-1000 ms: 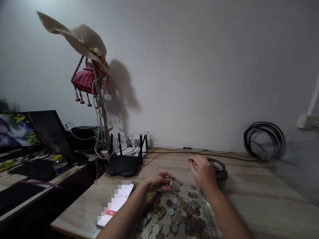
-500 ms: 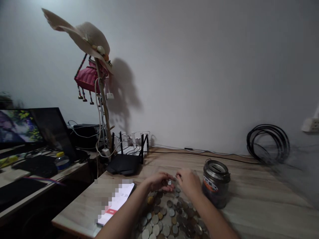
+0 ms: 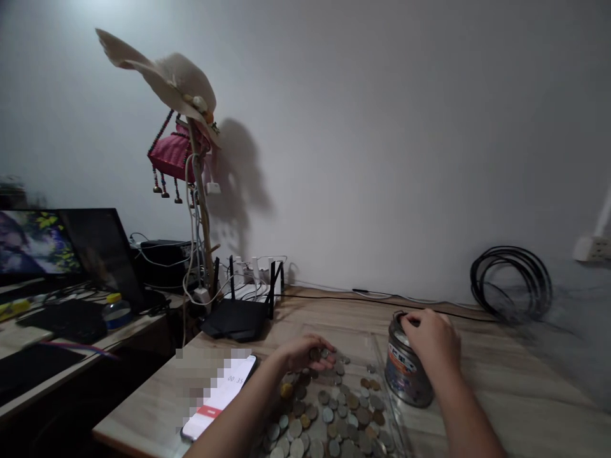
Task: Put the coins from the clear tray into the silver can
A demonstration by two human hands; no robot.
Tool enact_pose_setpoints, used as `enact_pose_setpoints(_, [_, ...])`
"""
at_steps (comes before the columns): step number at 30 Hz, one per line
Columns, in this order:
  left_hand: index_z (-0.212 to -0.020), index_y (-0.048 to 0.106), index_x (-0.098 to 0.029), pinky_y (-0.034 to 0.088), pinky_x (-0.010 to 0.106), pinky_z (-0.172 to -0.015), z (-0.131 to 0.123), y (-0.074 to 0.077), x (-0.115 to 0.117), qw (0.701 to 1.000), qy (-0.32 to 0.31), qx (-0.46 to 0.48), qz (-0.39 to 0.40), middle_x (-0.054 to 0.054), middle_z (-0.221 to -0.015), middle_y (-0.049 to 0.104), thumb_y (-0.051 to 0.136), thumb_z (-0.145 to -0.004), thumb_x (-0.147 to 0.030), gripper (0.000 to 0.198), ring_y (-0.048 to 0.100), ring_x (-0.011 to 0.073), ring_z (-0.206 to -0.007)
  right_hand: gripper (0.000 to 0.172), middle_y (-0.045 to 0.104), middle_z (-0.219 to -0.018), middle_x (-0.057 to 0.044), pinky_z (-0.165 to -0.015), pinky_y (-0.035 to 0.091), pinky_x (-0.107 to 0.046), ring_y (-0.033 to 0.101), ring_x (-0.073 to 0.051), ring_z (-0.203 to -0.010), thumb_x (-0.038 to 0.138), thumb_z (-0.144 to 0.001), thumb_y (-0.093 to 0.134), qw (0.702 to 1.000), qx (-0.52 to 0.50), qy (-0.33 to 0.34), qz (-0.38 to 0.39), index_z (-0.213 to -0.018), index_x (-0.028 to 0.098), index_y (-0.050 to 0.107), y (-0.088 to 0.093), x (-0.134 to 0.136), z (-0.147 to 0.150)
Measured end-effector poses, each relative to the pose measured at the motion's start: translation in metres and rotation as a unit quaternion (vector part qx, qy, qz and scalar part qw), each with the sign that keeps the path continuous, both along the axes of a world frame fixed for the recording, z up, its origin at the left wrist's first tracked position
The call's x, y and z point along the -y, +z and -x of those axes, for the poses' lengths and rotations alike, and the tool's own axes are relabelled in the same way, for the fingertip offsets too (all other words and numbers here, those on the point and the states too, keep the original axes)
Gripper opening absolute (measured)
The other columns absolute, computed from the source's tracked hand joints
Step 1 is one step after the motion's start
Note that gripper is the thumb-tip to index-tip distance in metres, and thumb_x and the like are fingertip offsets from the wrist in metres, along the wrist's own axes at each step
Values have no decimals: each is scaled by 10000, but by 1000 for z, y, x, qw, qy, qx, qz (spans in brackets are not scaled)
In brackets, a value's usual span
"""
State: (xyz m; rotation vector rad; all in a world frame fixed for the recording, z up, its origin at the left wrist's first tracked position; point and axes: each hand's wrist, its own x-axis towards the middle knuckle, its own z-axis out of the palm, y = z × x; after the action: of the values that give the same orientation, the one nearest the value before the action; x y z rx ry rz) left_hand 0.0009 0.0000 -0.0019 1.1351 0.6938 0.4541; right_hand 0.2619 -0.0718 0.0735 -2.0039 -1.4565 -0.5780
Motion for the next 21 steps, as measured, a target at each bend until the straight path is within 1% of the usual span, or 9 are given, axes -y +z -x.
enact_pose_setpoints(4, [-831,515,-107,400,212,-588,1,2,3,1000,-5,-8,-6,69,-737,581,517,-628,-285,271,585,138,-682,269,624,-784,-47,-559,303,-308,490,-238,-738,412,-664,432,1000,-4,-26,-9,-688,257,650,0,2,3])
enact_pose_setpoints(8, [-818,509,-115,409,221,-593,2,5,5,1000,-4,-14,-12,69,-740,584,512,-637,-286,249,584,139,-690,223,617,-786,-46,-582,307,-306,486,-219,-730,335,-670,442,998,17,-4,-57,-727,237,634,0,2,7])
enact_pose_setpoints(11, [-815,503,-116,408,215,-581,2,6,5,1000,-5,-10,-15,67,-737,589,520,-635,-247,223,587,139,-692,219,605,-801,-51,-672,312,-320,482,-204,-778,270,-702,432,985,61,41,-158,-796,205,618,3,3,17])
enact_pose_setpoints(13, [-825,498,-116,407,209,-577,2,5,5,1000,-6,-6,-20,64,-738,595,540,-620,-207,228,588,135,-691,227,598,-812,-52,-737,304,-324,480,-188,-808,234,-732,418,969,82,100,-211,-856,192,603,3,6,33])
enact_pose_setpoints(14, [-833,496,-118,406,205,-571,2,4,4,1000,-8,-6,-23,61,-737,598,553,-609,-189,241,587,132,-687,227,595,-818,-51,-763,299,-321,478,-179,-818,221,-743,413,962,87,136,-219,-873,188,597,2,7,43])
enact_pose_setpoints(15, [-841,494,-120,404,201,-564,2,3,3,1000,-11,-5,-28,58,-739,601,565,-599,-177,259,587,131,-682,224,593,-825,-51,-781,297,-316,477,-173,-825,212,-751,410,958,86,172,-211,-878,186,593,-1,8,54])
enact_pose_setpoints(17, [-866,491,-127,393,189,-537,2,1,2,999,-22,-1,-36,53,-751,605,583,-588,-179,298,588,128,-671,216,590,-825,-53,-776,310,-296,481,-164,-826,214,-763,398,956,71,243,-147,-854,184,591,-11,10,80])
enact_pose_setpoints(19, [-898,492,-138,369,170,-493,2,-2,1,998,-27,13,-49,34,-744,603,591,-587,-198,332,582,115,-633,220,590,-832,-48,-718,337,-265,497,-155,-799,243,-769,390,950,37,310,-31,-857,195,585,-25,9,103])
enact_pose_setpoints(21, [-900,505,-140,329,154,-441,1,-4,1,997,-27,21,-75,8,-703,591,594,-589,-217,332,560,90,-559,240,595,-872,-35,-655,350,-237,517,-143,-773,266,-755,406,923,1,372,101,-929,220,565,-40,6,119])
